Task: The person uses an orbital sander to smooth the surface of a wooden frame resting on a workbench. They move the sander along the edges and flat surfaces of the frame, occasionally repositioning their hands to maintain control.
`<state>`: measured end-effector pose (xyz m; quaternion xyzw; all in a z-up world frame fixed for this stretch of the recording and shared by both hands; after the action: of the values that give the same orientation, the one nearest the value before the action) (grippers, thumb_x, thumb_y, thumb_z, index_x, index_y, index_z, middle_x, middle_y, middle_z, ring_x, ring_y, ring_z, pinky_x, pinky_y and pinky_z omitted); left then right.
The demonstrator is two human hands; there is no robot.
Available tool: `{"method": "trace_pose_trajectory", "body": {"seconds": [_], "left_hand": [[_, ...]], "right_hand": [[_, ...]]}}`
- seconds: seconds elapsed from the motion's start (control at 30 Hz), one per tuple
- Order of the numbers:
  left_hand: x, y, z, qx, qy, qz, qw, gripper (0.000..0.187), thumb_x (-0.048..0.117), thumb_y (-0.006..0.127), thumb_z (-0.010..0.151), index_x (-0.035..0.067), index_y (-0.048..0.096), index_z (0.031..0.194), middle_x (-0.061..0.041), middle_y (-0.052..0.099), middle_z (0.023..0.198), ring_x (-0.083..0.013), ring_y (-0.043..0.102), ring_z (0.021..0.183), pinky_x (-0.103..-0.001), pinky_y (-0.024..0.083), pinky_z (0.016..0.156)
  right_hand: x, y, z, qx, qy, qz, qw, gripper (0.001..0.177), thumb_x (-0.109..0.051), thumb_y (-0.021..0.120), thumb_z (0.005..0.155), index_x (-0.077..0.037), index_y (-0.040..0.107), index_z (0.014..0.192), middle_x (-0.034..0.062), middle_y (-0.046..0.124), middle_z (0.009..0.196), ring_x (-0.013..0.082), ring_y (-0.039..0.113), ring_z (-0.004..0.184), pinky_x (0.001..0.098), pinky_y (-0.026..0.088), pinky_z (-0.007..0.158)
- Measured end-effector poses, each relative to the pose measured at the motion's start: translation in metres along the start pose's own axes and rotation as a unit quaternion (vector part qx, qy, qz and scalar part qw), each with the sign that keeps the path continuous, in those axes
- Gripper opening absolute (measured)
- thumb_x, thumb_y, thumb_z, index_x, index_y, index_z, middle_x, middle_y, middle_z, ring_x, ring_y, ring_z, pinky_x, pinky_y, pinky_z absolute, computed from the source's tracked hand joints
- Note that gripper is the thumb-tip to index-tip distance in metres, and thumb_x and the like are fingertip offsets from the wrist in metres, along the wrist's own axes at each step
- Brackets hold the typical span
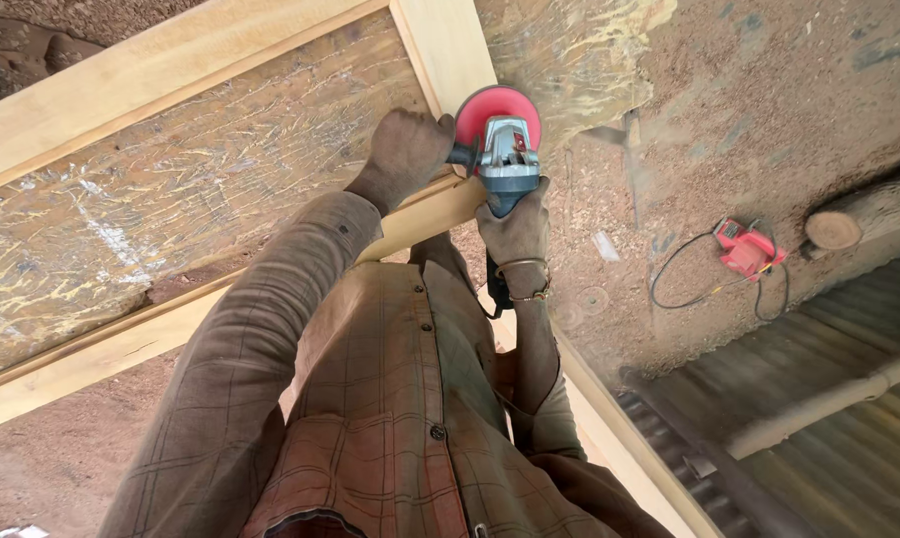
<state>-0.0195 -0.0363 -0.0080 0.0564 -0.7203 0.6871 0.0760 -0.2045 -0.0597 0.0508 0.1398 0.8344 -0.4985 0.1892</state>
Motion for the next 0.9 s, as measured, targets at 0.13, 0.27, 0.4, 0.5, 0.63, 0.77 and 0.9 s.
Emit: {"method": "trace_pose_trajectory", "body": {"seconds": [0.13,0.27,0.4,0.5,0.63,0.77,0.9], "left_hand": [[0.044,0.015,-0.022,-0.019,0.052,0.01,0.998,0.01,0.02,0.07,0.082,0.011,0.066,0.086,-0.005,0.07,0.068,-0.0204,0.071,0.063,-0.035,0.052,0.056],[0.088,0.025,-0.029,-0.005,0.093,-0.022,0.995,0.007,0.018,0.069,0.086,0.012,0.066,0.088,-0.005,0.071,0.073,-0.0213,0.071,0.068,-0.037,0.053,0.061],[0.097,0.032,-0.041,-0.01,0.129,0.024,0.991,0.01,0.02,0.069,0.083,0.011,0.067,0.088,-0.005,0.071,0.072,-0.0217,0.071,0.067,-0.036,0.053,0.062],[0.092,0.034,-0.04,-0.008,0.114,0.018,0.993,0.01,0.02,0.07,0.083,0.011,0.067,0.088,-0.005,0.071,0.073,-0.0216,0.071,0.069,-0.036,0.053,0.062],[0.063,0.03,-0.032,-0.006,0.078,0.011,0.997,0.009,0.019,0.071,0.083,0.012,0.067,0.088,-0.005,0.071,0.074,-0.0214,0.071,0.069,-0.036,0.053,0.062],[0.034,0.018,-0.018,0.006,0.07,0.046,0.996,0.014,0.02,0.072,0.076,0.013,0.067,0.087,-0.005,0.071,0.072,-0.021,0.072,0.067,-0.035,0.053,0.059],[-0.001,0.003,-0.009,0.002,0.023,0.024,0.999,0.011,0.021,0.072,0.085,0.012,0.066,0.087,-0.005,0.07,0.07,-0.0212,0.072,0.065,-0.035,0.053,0.06]], "right_hand": [[0.049,0.01,-0.041,0.025,0.056,0.034,0.998,0.071,-0.025,0.075,0.076,0.003,0.038,0.129,0.0309,0.071,0.09,0.05,0.071,0.086,0.0553,0.057,0.076],[0.089,0.013,-0.068,0.079,0.041,0.064,0.994,0.071,-0.028,0.079,0.074,0.003,0.043,0.127,0.0289,0.072,0.09,0.0488,0.072,0.088,0.0538,0.057,0.077],[0.103,0.03,-0.083,0.108,0.033,0.091,0.989,0.072,-0.028,0.081,0.073,0.003,0.044,0.127,0.0276,0.072,0.094,0.0475,0.073,0.088,0.0534,0.057,0.076],[0.105,0.033,-0.078,0.103,0.042,0.094,0.989,0.072,-0.028,0.08,0.074,0.002,0.043,0.128,0.0272,0.073,0.092,0.0461,0.074,0.087,0.0525,0.057,0.077],[0.084,0.034,-0.056,0.08,0.031,0.073,0.994,0.074,-0.029,0.08,0.075,0.004,0.043,0.13,0.0277,0.073,0.09,0.0466,0.073,0.086,0.0526,0.058,0.075],[0.053,0.025,-0.027,0.063,0.003,0.028,0.998,0.081,-0.029,0.081,0.075,0.009,0.038,0.133,0.0299,0.072,0.087,0.048,0.072,0.085,0.0537,0.059,0.074],[0.021,0.029,-0.004,0.021,0.001,0.019,1.0,0.079,-0.028,0.079,0.074,0.008,0.037,0.131,0.0287,0.072,0.086,0.048,0.072,0.083,0.0536,0.059,0.073]]}}
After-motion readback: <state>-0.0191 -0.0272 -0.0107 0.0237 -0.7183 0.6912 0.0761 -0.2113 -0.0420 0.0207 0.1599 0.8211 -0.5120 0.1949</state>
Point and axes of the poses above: each hand's wrist, its own z-axis towards the middle knuckle, its own y-axis out of the palm, x = y × z, the point moved 5 cm from there along z, towards the middle knuckle
